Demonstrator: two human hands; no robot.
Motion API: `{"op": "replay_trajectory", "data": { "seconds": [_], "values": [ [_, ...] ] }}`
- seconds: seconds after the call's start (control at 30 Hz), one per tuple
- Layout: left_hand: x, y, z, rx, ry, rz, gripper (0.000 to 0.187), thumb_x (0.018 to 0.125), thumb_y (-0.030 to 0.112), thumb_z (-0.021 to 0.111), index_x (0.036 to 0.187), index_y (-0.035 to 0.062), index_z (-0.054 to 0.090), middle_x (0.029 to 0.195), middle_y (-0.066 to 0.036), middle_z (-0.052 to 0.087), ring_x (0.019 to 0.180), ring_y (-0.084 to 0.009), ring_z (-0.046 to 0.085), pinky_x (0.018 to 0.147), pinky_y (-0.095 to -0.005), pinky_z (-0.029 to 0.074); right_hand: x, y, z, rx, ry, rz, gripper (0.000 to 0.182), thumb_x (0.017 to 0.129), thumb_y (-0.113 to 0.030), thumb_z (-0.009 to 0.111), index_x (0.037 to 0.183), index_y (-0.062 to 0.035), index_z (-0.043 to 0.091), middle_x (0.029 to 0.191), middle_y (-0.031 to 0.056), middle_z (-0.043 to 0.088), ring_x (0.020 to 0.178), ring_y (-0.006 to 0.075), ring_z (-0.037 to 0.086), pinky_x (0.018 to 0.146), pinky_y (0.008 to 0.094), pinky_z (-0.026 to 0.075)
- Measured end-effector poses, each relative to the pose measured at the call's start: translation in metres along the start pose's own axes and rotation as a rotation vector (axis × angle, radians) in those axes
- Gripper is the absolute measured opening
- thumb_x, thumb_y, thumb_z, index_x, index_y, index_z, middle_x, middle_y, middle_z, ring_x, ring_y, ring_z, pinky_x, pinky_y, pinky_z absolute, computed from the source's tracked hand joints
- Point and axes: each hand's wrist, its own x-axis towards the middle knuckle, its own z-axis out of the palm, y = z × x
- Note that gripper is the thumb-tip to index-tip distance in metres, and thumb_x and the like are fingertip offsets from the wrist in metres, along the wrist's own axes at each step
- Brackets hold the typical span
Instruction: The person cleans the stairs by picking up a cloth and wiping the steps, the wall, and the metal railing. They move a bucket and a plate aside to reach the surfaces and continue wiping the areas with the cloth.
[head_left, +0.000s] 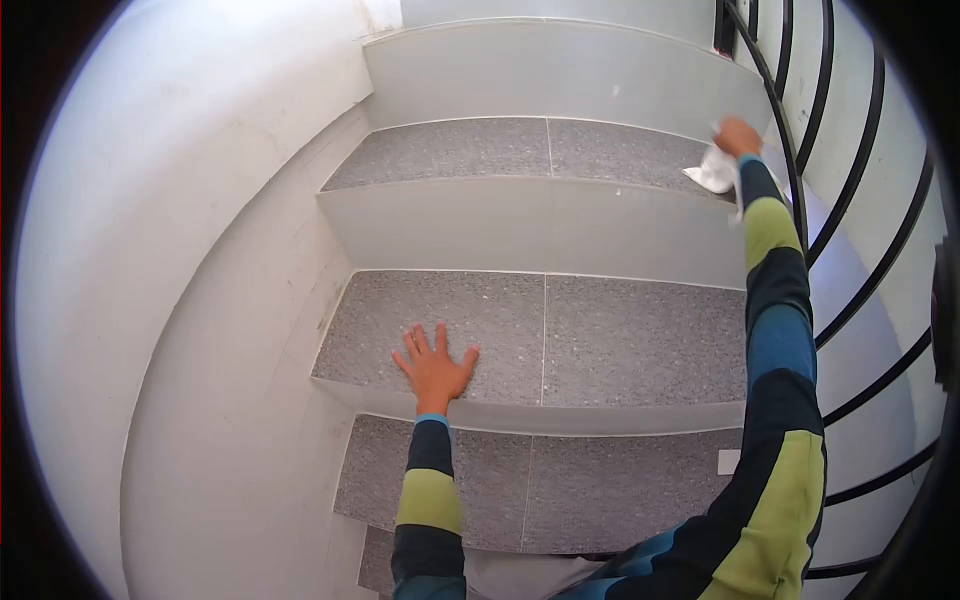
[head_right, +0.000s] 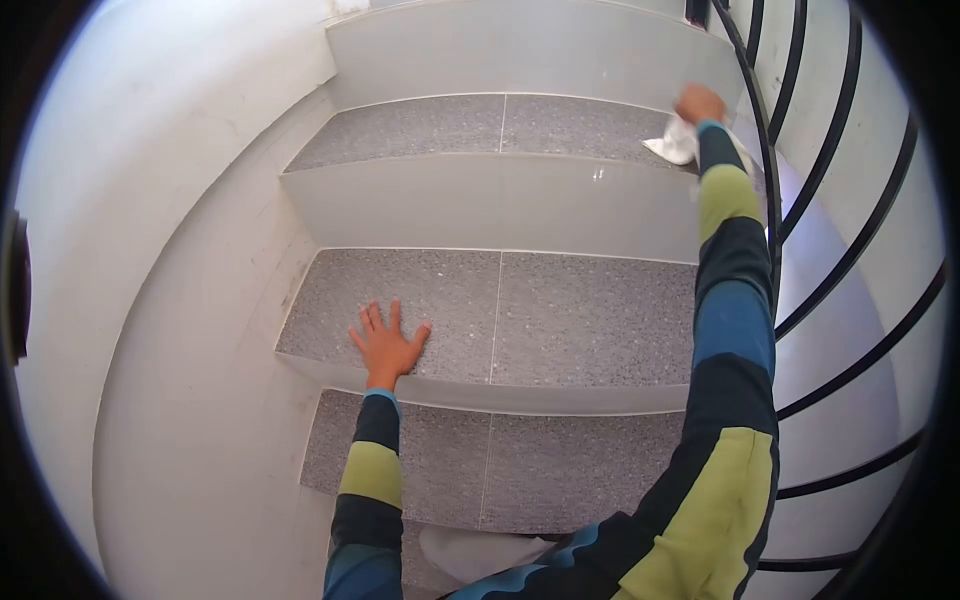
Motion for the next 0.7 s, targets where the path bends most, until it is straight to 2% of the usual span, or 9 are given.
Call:
{"op": "replay_trajectory", "data": {
  "seconds": [0.1,0.17,0.23,0.3,0.37,0.5,0.57,0.63,0.7],
  "values": [
    [0.002,0.0,-0.004,-0.016,-0.031,0.001,0.078,0.077,0.066,0.042,0.137,0.0172,0.032,0.144,-0.02,0.017,0.135,-0.0344,0.007,0.103,-0.0591,0.003,0.0,-0.121,-0.052,0.418,0.234,-0.326,0.027,0.071,-0.034,0.063,0.073,-0.0075,0.064,0.06,0.0075,0.062,0.057,0.0238,0.062,0.055,0.0384,0.047],
    [0.004,0.001,-0.008,-0.008,-0.051,0.009,0.078,0.077,0.066,0.042,0.137,0.018,0.032,0.144,-0.019,0.017,0.135,-0.0344,0.008,0.103,-0.059,0.003,-0.008,-0.221,-0.08,0.54,0.352,-0.48,0.032,0.071,-0.038,0.063,0.067,-0.0054,0.064,0.06,0.0098,0.062,0.058,0.0256,0.062,0.056,0.0404,0.048],
    [0.003,0.003,-0.011,-0.014,-0.084,0.015,0.077,0.077,0.066,0.042,0.137,0.0188,0.032,0.144,-0.019,0.018,0.135,-0.0343,0.008,0.103,-0.059,0.003,-0.051,-0.301,-0.108,0.759,0.118,-0.524,0.029,0.074,-0.03,0.059,0.087,-0.0045,0.062,0.086,0.013,0.063,0.075,0.0283,0.061,0.067,0.0421,0.047],
    [0.001,0.005,-0.012,0.015,-0.076,-0.011,0.078,0.077,0.067,0.042,0.137,0.0196,0.032,0.144,-0.019,0.018,0.135,-0.0341,0.009,0.103,-0.0582,0.005,-0.089,-0.361,-0.092,0.734,0.007,-0.635,0.043,0.078,-0.031,0.051,0.118,-0.0155,0.055,0.118,0.0151,0.052,0.106,0.032,0.052,0.09,0.0443,0.041],
    [0.002,0.004,-0.009,0.014,-0.078,-0.006,0.078,0.076,0.068,0.042,0.137,0.0195,0.032,0.144,-0.019,0.018,0.135,-0.0338,0.009,0.103,-0.0578,0.005,-0.124,-0.39,-0.046,0.602,-0.088,-0.698,0.043,0.075,-0.032,0.052,0.115,-0.0176,0.058,0.121,0.0164,0.049,0.111,0.0383,0.047,0.092,0.0483,0.039],
    [0.001,0.001,-0.007,0.022,-0.068,0.009,0.08,0.076,0.07,0.04,0.137,0.0197,0.031,0.144,-0.019,0.018,0.135,-0.0329,0.009,0.103,-0.0573,0.005,-0.105,-0.343,-0.013,0.678,-0.031,-0.84,0.041,0.077,-0.035,0.052,0.116,-0.0217,0.058,0.117,0.0156,0.051,0.11,0.0376,0.047,0.094,0.0473,0.036],
    [0.0,0.0,-0.008,0.025,-0.097,0.022,0.08,0.076,0.07,0.039,0.138,0.0195,0.031,0.144,-0.019,0.017,0.135,-0.0329,0.008,0.103,-0.0574,0.004,-0.085,-0.255,0.029,0.694,0.298,-0.995,0.036,0.079,-0.028,0.054,0.114,-0.0202,0.059,0.115,0.0144,0.054,0.106,0.0303,0.051,0.09,0.0439,0.04],
    [0.004,0.002,-0.011,0.015,-0.092,-0.003,0.079,0.077,0.069,0.039,0.138,0.0194,0.03,0.144,-0.019,0.017,0.135,-0.0328,0.008,0.103,-0.0574,0.004,-0.072,-0.123,0.039,0.855,0.089,-0.759,0.032,0.08,-0.03,0.056,0.109,-0.0171,0.062,0.112,0.0128,0.058,0.097,0.0291,0.057,0.082,0.0397,0.046],
    [0.001,0.001,-0.014,0.005,-0.123,-0.011,0.079,0.077,0.068,0.04,0.138,0.0189,0.029,0.145,-0.019,0.016,0.135,-0.0332,0.007,0.103,-0.0578,0.003,-0.059,-0.015,0.022,0.148,-0.187,-0.289,0.027,0.08,-0.027,0.056,0.101,-0.0128,0.065,0.099,0.0117,0.064,0.088,0.0261,0.062,0.076,0.0414,0.048]
  ]
}}
